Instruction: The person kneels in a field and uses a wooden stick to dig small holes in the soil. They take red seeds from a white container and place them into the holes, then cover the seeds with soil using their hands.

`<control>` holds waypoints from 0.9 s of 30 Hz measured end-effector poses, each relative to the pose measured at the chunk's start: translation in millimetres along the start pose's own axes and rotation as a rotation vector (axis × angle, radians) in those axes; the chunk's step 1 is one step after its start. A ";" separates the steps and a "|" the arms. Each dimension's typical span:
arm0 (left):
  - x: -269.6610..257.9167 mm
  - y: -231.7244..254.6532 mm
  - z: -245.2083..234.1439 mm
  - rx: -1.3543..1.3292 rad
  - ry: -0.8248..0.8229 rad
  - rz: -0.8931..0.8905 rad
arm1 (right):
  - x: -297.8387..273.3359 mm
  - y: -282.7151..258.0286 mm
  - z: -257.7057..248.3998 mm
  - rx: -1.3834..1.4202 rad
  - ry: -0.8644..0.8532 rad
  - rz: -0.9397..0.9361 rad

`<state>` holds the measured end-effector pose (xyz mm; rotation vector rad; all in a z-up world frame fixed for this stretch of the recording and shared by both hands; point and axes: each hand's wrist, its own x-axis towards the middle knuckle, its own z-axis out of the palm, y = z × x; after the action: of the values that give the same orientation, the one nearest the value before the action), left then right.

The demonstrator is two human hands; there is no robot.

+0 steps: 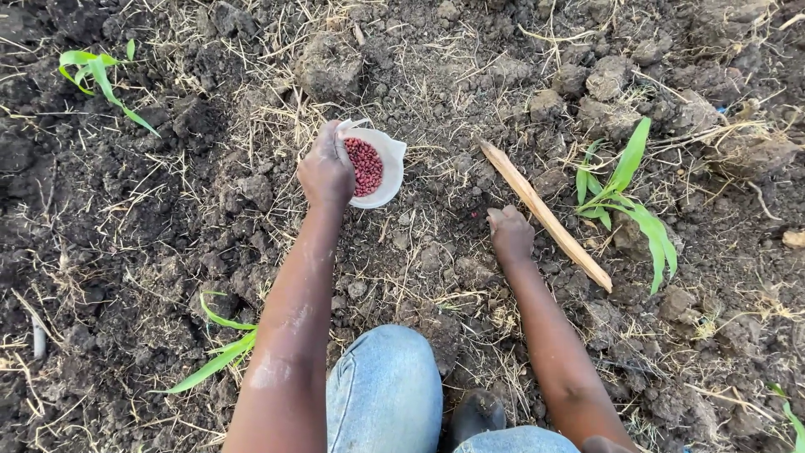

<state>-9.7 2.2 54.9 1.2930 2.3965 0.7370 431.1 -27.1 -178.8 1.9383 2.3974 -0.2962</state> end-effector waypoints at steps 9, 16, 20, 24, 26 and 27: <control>-6.6 5.9 4.2 0.014 0.006 -0.067 | 2.1 -21.9 -37.2 0.104 -0.041 0.099; 2.3 -3.6 8.1 0.038 -0.099 -0.101 | 24.0 -152.2 -236.8 1.623 -0.192 0.409; 1.5 5.0 -2.3 0.015 -0.125 -0.085 | 37.6 -230.8 -304.3 1.653 -0.301 0.126; -0.2 1.3 1.3 0.042 -0.149 -0.080 | 54.3 -237.6 -294.1 1.637 -0.220 0.023; 3.9 2.0 0.7 0.049 -0.163 -0.082 | 54.4 -213.3 -269.3 1.762 -0.195 0.034; 3.0 3.3 1.9 0.058 -0.153 -0.103 | 47.4 -193.2 -254.9 1.749 -0.198 0.147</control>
<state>-8.1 6.8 55.2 1.1920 2.3558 0.5233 254.7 25.0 87.1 1.9538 1.6115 -3.0258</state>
